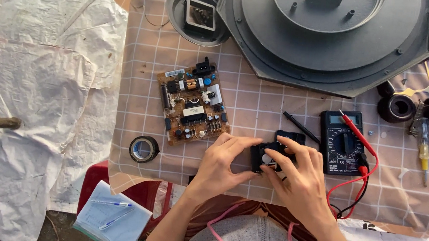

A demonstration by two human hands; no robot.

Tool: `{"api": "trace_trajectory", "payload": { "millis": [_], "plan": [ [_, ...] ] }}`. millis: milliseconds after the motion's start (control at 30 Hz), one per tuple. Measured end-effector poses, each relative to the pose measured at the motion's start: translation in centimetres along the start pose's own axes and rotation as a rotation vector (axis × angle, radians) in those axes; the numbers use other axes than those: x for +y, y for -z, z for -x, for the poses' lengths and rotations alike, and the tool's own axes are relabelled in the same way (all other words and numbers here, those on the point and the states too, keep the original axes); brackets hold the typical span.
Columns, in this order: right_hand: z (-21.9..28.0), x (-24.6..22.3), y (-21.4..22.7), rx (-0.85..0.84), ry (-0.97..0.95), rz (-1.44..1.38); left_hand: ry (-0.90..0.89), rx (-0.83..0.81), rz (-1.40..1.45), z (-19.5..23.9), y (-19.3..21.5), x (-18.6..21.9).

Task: The person disassembles a small black electronic component, likely a switch, using their hands. They remove a white plastic piece and a metal contact, then reassemble the component. A multimeter and circuit board are visible on the table.

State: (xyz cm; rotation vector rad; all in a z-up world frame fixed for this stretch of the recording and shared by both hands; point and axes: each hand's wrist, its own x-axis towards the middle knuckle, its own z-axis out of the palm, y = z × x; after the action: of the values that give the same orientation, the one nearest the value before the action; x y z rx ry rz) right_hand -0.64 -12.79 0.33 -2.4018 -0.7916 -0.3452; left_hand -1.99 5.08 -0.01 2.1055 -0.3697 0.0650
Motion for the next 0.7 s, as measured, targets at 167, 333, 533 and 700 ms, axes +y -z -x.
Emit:
{"api": "trace_trajectory", "payload": {
  "millis": [167, 333, 533, 700],
  "plan": [
    [-0.2, -0.2, -0.1, 0.017, -0.029, -0.048, 0.008, -0.017, 0.014, 0.0, 0.2, 0.0],
    [-0.2, -0.2, -0.1, 0.028, -0.04, -0.076, -0.013, -0.011, 0.005, 0.0, 0.3, -0.1],
    [-0.4, -0.1, 1.2, 0.151, -0.084, -0.203, 0.018, -0.027, 0.078, 0.1, 0.9, -0.2],
    [0.1, 1.9, 2.6, 0.248, -0.161, 0.129, 0.032, -0.027, 0.153, 0.1, 1.0, -0.5]
  ]
}}
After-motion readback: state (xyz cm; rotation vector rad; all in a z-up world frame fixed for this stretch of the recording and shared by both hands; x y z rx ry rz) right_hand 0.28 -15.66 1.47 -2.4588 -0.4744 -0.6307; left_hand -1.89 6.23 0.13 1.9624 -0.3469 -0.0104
